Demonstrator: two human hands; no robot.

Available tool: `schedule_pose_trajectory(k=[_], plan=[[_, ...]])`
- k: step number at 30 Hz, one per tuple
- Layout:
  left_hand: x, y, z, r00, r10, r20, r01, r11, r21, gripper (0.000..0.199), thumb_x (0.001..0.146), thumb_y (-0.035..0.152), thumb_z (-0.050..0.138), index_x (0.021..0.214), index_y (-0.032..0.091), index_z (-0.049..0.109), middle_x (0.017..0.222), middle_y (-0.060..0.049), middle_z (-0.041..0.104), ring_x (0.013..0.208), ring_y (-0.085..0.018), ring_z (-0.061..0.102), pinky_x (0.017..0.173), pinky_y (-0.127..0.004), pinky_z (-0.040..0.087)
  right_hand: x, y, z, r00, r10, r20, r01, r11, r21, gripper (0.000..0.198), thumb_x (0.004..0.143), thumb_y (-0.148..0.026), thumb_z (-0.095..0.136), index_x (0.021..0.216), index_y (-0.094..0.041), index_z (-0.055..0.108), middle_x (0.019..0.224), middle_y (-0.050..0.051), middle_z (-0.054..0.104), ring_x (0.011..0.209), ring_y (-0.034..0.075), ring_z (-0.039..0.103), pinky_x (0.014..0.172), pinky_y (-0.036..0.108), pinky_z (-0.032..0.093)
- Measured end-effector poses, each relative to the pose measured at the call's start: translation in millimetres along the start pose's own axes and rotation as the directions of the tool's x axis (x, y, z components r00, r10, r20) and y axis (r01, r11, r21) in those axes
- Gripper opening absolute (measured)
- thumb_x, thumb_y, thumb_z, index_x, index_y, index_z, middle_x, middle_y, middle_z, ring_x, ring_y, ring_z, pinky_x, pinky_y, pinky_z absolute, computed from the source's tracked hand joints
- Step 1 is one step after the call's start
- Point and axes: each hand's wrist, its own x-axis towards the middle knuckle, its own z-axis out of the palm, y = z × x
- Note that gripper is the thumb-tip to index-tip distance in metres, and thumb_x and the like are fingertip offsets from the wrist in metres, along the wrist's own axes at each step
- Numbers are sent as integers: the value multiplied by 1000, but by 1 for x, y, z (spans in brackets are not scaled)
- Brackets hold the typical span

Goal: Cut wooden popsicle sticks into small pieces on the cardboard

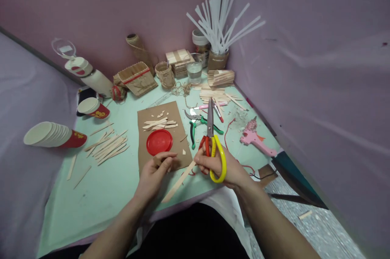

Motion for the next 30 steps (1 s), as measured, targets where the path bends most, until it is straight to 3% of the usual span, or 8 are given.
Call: schedule_pose_trajectory(k=[2, 4, 5, 9, 14, 17, 21, 30], plan=[[3, 12, 1, 944, -228, 240, 249, 966, -63, 31, 82, 43, 62, 90, 14, 70, 77, -5, 70, 60, -11, 54, 60, -24, 44, -1, -6, 0, 1000, 8, 1, -8, 986, -169, 25, 74, -35, 71, 71, -18, 53, 55, -4, 53, 50, 10, 46, 48, 23, 33], [5, 21, 4, 866, -270, 420, 326, 943, -67, 29, 77, 42, 68, 83, 13, 70, 74, -5, 69, 64, -12, 56, 64, -24, 43, -2, -8, 3, 999, -26, -33, 17, 968, -251, 26, 73, -33, 72, 76, -20, 50, 62, -4, 56, 54, 10, 48, 51, 24, 35], [6, 24, 5, 855, -260, 449, 325, 943, -74, 28, 76, 40, 70, 80, 13, 70, 73, -5, 69, 67, -13, 58, 67, -24, 43, -2, -7, 5, 997, -54, -60, 37, 967, -251, 28, 72, -33, 72, 77, -21, 47, 66, -4, 56, 57, 11, 49, 53, 24, 37], [9, 22, 11, 941, -230, 249, 280, 942, -187, 27, 74, 40, 71, 83, 15, 67, 72, -3, 68, 67, -14, 61, 65, -25, 43, -10, 6, 5, 962, -140, -235, 75, 961, -266, 32, 72, -34, 68, 81, -24, 39, 71, -6, 51, 62, 12, 48, 56, 25, 37], [13, 18, 8, 990, -130, 51, 139, 953, -268, 24, 75, 36, 72, 87, 16, 67, 74, -1, 64, 60, -9, 53, 57, -21, 38, -33, 18, 1, 975, -14, -221, -119, 807, -579, 50, 62, -33, 72, 102, -23, 46, 86, -2, 53, 73, 17, 50, 65, 29, 40], [13, 20, 8, 996, -79, 50, 89, 959, -269, 21, 78, 35, 69, 82, 15, 66, 61, 3, 56, 52, -7, 44, 53, -21, 34, -40, 16, 7, 973, 46, -227, -192, 710, -678, 57, 60, -31, 72, 110, -24, 46, 98, 1, 56, 87, 22, 54, 74, 31, 42], [11, 21, 11, 996, -61, 60, 75, 960, -269, 20, 80, 35, 67, 81, 15, 65, 55, 5, 49, 52, -8, 44, 54, -21, 35, -40, 10, 17, 973, 60, -222, -208, 641, -738, 54, 62, -32, 69, 110, -24, 46, 97, 3, 58, 87, 24, 56, 73, 31, 41], [5, 25, 16, 993, -73, 97, 97, 958, -269, 25, 79, 39, 67, 81, 14, 64, 56, 4, 52, 50, -8, 44, 50, -21, 37, -43, 11, 20, 978, 83, -192, -201, 626, -754, 44, 63, -30, 68, 101, -26, 46, 84, 0, 62, 79, 22, 59, 67, 29, 39]])
